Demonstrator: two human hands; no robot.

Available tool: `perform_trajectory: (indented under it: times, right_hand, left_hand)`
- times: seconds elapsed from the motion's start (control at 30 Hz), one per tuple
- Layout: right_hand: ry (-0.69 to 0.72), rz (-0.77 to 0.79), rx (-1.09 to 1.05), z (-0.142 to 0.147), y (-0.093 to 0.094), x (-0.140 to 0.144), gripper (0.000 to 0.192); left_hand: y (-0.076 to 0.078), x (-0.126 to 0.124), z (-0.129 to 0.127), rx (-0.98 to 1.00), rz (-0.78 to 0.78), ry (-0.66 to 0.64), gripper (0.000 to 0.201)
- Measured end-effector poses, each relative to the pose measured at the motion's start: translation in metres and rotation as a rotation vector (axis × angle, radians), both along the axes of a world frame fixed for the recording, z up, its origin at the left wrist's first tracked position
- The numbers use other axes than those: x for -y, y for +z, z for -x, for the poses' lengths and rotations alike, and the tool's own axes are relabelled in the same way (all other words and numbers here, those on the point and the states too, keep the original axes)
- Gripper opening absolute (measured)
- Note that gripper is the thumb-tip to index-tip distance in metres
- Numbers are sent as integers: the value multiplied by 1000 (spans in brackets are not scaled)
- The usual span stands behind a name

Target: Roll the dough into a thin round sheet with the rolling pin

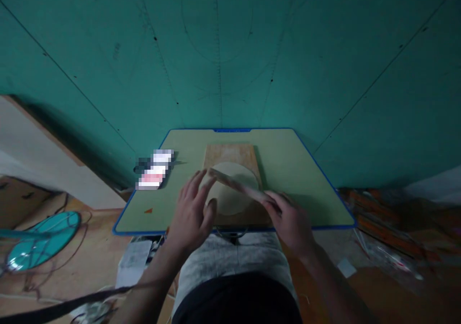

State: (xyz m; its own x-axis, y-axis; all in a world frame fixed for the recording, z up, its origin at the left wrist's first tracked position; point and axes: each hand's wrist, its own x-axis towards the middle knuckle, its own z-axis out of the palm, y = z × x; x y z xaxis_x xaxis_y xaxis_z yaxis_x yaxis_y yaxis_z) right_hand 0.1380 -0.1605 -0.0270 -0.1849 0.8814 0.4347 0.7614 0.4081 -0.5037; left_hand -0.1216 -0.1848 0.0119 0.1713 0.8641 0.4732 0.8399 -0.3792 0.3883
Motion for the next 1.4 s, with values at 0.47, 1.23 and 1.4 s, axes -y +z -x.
perform_trajectory:
  times: [0.47,1.23,1.4]
  right_hand:
    - [-53,-87,411,5,2,-35,38]
    - [127,-51,379,7,2,-9,51]
    - [7,54,499,-8,8,-74,50]
  left_hand:
    - [-18,-135,-62,-356,168,-57,46]
    - [-29,-94,-15,-487,83,-116,52]
    - [-19,-163,-52,-461,171,-18,50]
